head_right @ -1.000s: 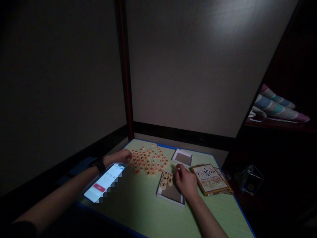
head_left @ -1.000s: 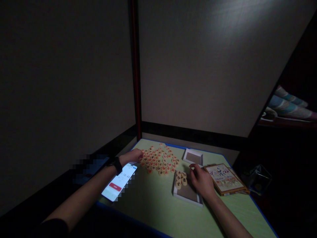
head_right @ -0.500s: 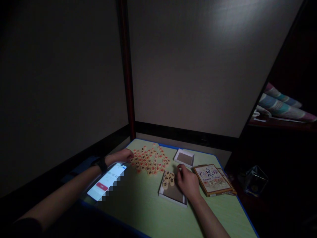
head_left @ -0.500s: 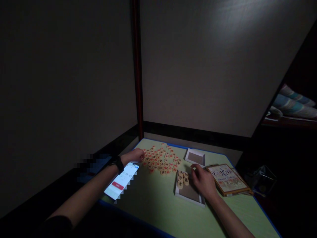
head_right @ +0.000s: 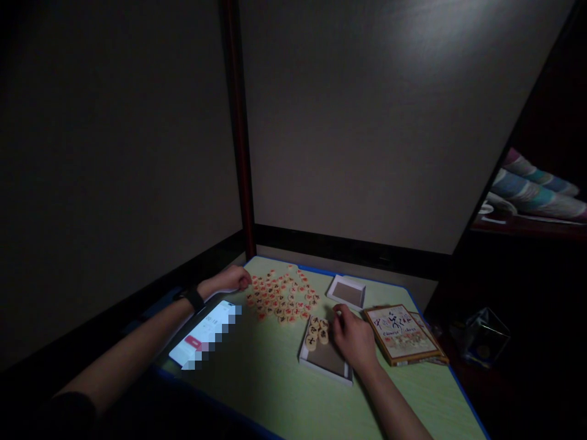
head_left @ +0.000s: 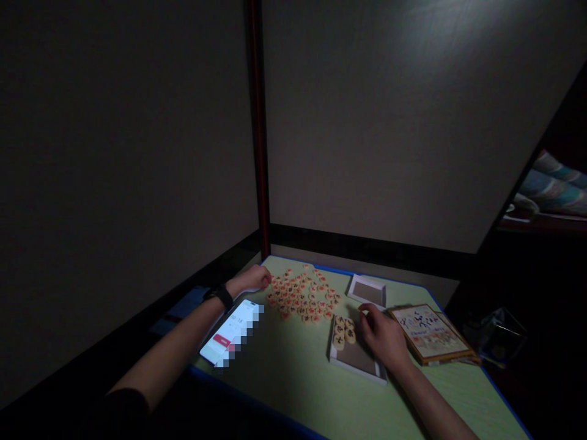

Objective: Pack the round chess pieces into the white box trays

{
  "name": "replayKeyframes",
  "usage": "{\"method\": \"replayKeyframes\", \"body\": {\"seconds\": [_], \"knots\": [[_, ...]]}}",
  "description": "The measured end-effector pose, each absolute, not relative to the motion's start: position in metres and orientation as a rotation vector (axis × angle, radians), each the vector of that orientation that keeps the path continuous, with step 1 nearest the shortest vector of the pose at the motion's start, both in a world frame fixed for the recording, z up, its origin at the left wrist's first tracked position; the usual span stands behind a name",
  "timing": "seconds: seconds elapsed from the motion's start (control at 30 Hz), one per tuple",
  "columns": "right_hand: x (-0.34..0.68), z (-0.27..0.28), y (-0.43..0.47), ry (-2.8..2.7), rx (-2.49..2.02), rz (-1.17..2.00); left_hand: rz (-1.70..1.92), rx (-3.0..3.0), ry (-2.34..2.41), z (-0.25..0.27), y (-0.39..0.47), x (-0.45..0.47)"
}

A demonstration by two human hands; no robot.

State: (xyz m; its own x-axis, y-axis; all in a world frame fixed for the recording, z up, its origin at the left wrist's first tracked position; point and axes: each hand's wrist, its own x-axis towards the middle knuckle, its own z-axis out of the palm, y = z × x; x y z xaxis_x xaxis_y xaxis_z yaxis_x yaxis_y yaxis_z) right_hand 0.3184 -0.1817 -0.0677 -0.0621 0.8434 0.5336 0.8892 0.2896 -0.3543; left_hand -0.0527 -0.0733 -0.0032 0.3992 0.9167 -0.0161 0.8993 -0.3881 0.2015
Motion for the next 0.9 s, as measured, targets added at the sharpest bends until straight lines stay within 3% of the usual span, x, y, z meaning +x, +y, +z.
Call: {"method": "replayKeyframes", "body": {"seconds": [0.47, 0.9], "knots": [[0.322, -0.076, -0.179, -1.917, -1.518, -0.079, 0.016, 2.478, 1.788, -0.006, -0.023, -0.015], [0.322, -0.072, -0.181, -1.930, -1.535, -0.076, -0.154, 2.491, 1.823, -0.002, -0.031, 0.003]]}}
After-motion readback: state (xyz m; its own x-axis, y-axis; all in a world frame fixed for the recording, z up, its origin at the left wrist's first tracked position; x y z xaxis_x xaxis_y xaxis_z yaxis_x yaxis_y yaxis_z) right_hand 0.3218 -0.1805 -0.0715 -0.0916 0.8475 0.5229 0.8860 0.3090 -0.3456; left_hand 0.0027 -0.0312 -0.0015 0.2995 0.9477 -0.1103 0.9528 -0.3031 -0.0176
